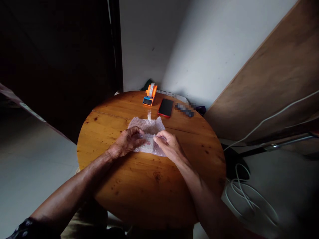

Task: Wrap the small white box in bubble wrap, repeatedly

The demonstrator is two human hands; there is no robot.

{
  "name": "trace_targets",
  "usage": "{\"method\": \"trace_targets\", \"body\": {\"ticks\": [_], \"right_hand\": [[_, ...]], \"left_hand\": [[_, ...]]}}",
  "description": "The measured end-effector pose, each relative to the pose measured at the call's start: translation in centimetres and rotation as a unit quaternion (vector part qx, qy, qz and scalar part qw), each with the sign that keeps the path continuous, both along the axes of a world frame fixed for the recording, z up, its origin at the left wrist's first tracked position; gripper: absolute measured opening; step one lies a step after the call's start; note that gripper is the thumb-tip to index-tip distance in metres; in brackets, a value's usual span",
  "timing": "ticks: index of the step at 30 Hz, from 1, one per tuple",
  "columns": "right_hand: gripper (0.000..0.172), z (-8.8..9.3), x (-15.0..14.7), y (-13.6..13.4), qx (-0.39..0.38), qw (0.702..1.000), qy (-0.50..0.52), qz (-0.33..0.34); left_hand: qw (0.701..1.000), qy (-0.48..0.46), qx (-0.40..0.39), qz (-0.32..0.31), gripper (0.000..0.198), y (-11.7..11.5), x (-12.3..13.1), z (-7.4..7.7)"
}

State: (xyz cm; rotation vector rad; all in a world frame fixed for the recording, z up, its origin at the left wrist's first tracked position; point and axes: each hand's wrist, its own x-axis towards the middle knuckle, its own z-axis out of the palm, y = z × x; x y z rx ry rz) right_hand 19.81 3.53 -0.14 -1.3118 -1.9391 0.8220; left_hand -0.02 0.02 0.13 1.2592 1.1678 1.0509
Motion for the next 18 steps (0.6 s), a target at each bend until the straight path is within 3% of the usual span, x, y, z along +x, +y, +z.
{"method": "trace_targets", "body": {"ticks": [5, 7, 10, 12, 15, 18], "right_hand": [[0.009, -0.3, 0.2, 0.3, 0.053, 0.996, -0.063, -0.029], [0.009, 0.0, 0.2, -0.2, 0.121, 0.988, -0.090, -0.036], [0.015, 1.0, -0.2, -1.4, 0.271, 0.950, -0.153, -0.014], [0.017, 1.6, -0.6, -2.2, 0.332, 0.921, -0.200, 0.022], [0.018, 2.1, -1.2, -3.1, 0.354, 0.899, -0.240, 0.092], [0.015, 2.0, -1.5, -3.2, 0.337, 0.897, -0.255, 0.130]], "left_hand": [[0.999, -0.031, -0.022, 0.019, 0.038, 0.2, 0.3, 0.0], [0.999, -0.033, -0.021, 0.020, 0.037, 0.3, 0.4, -0.3], [0.999, -0.029, -0.011, 0.013, 0.036, 0.5, 0.4, -1.0], [0.999, -0.035, 0.005, 0.013, 0.035, 0.7, 0.3, -1.5], [0.999, -0.029, 0.030, 0.016, 0.032, 0.9, 0.3, -2.1], [0.999, -0.006, 0.044, 0.024, 0.030, 1.0, 0.4, -2.0]]}}
